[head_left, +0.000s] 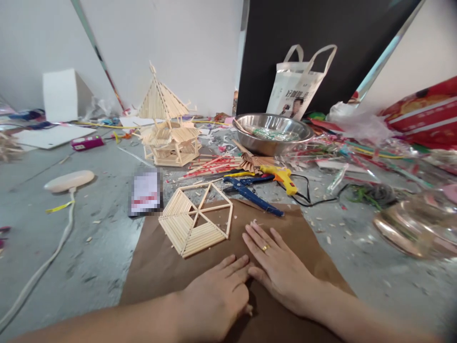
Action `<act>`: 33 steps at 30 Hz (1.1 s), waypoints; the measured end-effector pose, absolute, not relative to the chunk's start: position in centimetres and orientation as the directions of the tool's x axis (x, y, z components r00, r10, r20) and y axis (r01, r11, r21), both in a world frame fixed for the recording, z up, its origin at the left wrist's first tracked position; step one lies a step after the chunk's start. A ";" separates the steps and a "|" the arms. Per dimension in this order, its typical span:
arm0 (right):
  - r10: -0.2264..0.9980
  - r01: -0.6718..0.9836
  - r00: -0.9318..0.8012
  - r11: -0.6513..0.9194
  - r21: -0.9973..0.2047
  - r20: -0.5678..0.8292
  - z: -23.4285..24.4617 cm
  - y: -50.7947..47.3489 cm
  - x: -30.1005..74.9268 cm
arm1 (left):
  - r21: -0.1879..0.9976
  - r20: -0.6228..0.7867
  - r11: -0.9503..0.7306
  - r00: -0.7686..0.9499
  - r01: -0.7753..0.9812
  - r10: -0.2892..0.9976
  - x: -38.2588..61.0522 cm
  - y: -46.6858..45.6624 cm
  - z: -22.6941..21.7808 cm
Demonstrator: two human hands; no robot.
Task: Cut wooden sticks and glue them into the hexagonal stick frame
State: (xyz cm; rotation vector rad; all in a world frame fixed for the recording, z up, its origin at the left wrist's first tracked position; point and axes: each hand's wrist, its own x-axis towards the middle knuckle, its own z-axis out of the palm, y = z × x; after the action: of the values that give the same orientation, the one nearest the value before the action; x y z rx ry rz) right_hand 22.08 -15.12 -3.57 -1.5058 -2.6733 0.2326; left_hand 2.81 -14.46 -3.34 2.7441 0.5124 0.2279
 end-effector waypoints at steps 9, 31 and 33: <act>0.990 0.978 -0.138 0.129 0.163 0.042 -5.2 -19.5 33.8 | 0.357 0.040 -0.884 0.940 0.303 0.338 2.4 -14.2 -2.7; 0.988 0.991 -0.124 0.127 0.037 -0.091 -4.8 -15.0 34.5 | 0.435 0.009 -0.854 0.947 0.286 0.322 1.9 -13.4 -2.0; 0.998 0.999 -0.026 0.028 0.035 -0.050 -4.9 -14.5 35.3 | 0.441 -0.023 -0.846 0.945 0.301 0.325 1.9 -13.4 -1.9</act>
State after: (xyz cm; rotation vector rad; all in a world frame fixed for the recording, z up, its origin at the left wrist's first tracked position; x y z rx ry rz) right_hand 35.35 -14.48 -4.89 -2.2336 -2.2945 0.0161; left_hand 1.93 -13.38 -1.93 2.6487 0.4495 0.0730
